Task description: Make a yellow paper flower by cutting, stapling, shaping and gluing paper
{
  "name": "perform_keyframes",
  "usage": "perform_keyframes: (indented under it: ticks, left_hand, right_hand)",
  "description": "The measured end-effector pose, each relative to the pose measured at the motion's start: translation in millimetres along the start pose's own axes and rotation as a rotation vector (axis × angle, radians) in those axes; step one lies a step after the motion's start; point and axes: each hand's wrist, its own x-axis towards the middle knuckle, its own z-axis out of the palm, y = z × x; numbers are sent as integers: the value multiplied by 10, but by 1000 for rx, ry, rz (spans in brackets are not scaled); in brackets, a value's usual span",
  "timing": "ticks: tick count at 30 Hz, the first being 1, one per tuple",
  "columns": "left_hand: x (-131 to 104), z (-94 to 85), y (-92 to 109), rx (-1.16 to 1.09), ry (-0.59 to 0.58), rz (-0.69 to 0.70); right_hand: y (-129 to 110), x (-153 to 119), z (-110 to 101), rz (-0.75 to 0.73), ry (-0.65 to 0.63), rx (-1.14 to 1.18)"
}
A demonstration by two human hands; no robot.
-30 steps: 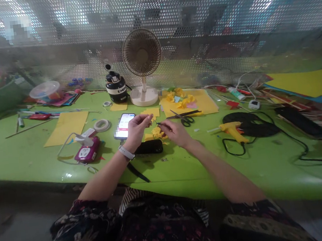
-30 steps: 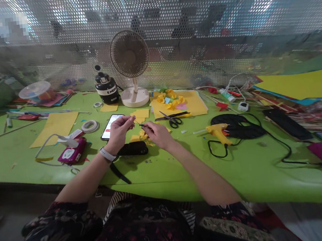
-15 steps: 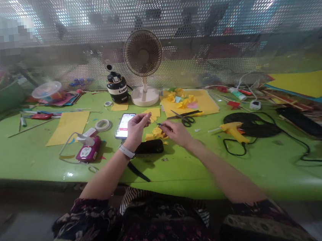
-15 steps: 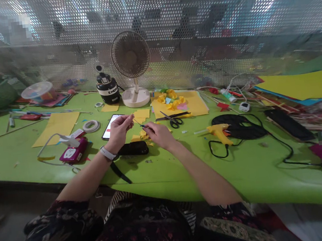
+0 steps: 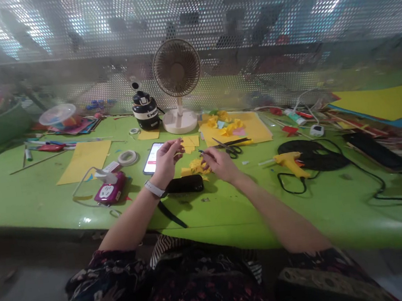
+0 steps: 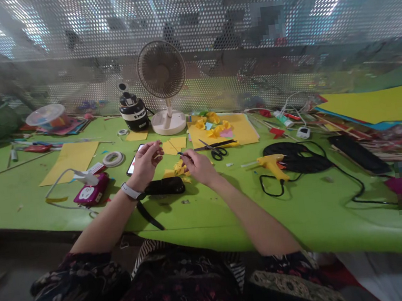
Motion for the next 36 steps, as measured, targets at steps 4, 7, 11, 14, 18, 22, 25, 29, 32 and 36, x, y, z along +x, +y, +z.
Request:
perform_keyframes:
  ticks: [4, 7, 11, 14, 18, 22, 25, 29, 32, 36]
  left_hand:
    - [-31, 32, 2, -9, -35, -83]
    - [-53, 40, -15, 4, -91, -133]
    - [-97, 35, -23, 36, -182, -194]
    - [-141, 46, -11, 78, -255, -225]
    - [-174, 75, -10, 103, -330, -243]
    - [-180, 93, -30, 117, -336, -261]
    - [-188, 105, -29, 119, -338, -279]
    - [-202, 129, -3, 124, -329, -285]
    - [-205, 138, 4, 123, -320, -288]
    - [-202, 129, -6, 128, -341, -283]
  right_hand:
    - [-43, 54, -11, 192, 82, 359]
    - [-86, 83, -36, 327, 88, 590]
    - [-163, 50, -64, 334, 0, 758]
    - [-226, 2, -44, 300, -36, 731]
    - [-263, -24, 22, 287, -46, 643]
    - [-232, -5, 50, 254, -8, 635]
    - [-204, 10, 42, 242, 14, 637]
    - [-192, 14, 41, 218, 21, 648]
    - [-187, 19, 53, 207, 43, 645]
    - [-180, 27, 61, 201, 62, 636]
